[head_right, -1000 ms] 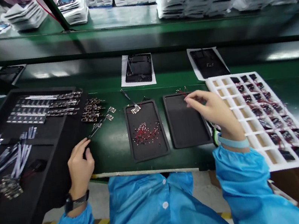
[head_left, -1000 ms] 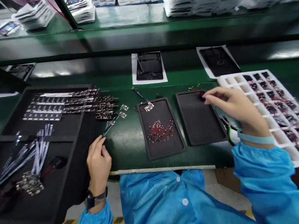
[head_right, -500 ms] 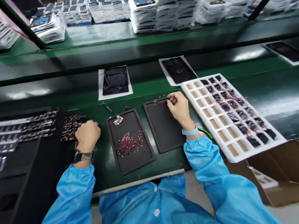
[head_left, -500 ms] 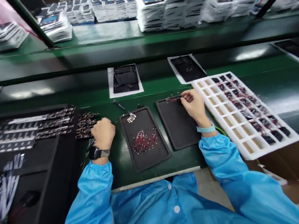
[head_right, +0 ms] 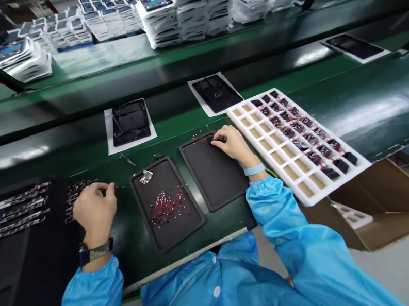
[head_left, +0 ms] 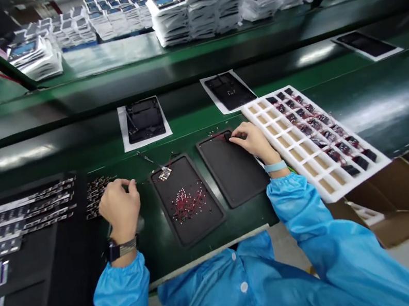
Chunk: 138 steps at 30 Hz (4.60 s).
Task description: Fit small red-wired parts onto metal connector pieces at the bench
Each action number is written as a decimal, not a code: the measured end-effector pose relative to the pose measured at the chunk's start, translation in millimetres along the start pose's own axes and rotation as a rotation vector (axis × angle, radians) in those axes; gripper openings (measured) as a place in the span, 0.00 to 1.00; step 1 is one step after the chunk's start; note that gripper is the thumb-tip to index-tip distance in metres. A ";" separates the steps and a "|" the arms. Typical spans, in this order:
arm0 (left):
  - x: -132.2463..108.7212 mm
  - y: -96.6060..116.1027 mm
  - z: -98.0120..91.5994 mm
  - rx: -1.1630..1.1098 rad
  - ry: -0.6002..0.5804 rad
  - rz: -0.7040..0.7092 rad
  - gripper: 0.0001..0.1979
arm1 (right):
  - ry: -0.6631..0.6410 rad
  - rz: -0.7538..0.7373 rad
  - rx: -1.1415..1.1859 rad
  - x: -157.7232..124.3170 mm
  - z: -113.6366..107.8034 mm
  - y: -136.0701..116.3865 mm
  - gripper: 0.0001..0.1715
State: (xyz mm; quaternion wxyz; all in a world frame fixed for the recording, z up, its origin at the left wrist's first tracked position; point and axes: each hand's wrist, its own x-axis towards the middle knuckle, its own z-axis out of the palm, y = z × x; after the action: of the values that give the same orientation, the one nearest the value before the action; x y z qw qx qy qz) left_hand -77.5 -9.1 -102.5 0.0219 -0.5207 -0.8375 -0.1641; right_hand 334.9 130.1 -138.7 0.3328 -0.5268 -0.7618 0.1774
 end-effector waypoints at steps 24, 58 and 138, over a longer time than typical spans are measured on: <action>-16.1 10.2 -91.4 -1.296 0.049 -0.024 0.13 | 0.094 0.216 0.519 -1.1 1.1 -16.9 0.19; 3.8 10.3 5.6 -1.738 -0.298 -0.285 0.15 | 0.100 0.383 0.882 4.1 6.5 -20.5 0.21; -46.1 71.0 24.6 -1.667 -0.676 -0.207 0.16 | -0.495 0.079 0.541 -39.7 49.6 -148.5 0.15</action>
State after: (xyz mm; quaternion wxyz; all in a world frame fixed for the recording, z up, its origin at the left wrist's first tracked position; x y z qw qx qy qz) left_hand 9.2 -13.0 -117.5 -0.6244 -0.3104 -0.4515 -0.5567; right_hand 207.7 40.9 -94.7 0.2583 -0.3900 -0.7239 0.5071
